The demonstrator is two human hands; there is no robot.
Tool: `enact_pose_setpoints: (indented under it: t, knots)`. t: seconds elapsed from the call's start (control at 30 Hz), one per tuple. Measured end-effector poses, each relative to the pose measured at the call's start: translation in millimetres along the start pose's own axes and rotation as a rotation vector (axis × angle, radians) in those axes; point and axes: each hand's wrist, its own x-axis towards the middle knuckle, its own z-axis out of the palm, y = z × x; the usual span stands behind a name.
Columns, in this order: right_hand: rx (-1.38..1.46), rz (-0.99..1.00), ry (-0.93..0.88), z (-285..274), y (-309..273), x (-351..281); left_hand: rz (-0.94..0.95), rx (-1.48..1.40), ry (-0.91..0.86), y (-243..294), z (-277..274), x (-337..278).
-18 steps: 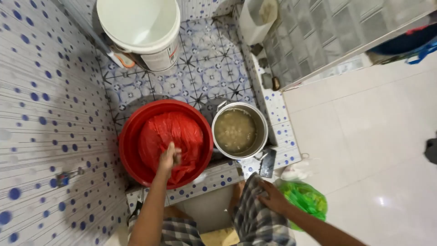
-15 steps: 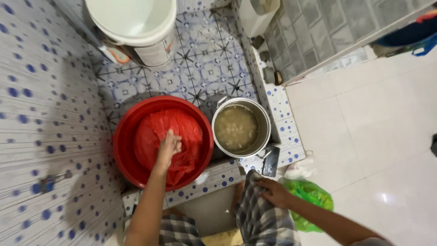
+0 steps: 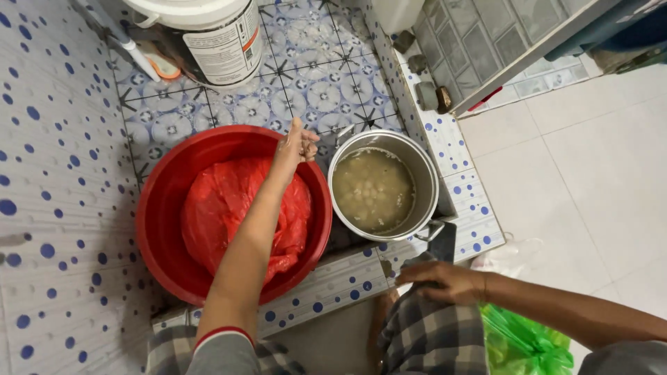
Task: The person is manually shaping meatballs from a large batch of meat mixture and dropping them into a pot of simmering liquid.
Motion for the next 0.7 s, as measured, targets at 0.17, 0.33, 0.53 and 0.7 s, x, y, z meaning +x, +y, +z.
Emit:
enact_pose_setpoints:
  t: [0.17, 0.33, 0.53, 0.7]
  knots:
    - [-0.090, 0.035, 0.111, 16, 1, -16, -0.042, 0.248, -0.054, -56, -83, 40]
    - [-0.149, -0.050, 0.339, 22, -5, -27, 0.189, 0.415, 0.435, -11, -146, -43]
    - [-1.022, -0.094, 0.343, 33, -26, 8, 0.218, 0.185, 0.513, 8, -171, -148]
    - [-0.728, -0.045, 0.260, 30, -83, 123, 0.274, -0.037, 0.519, 50, -161, -223]
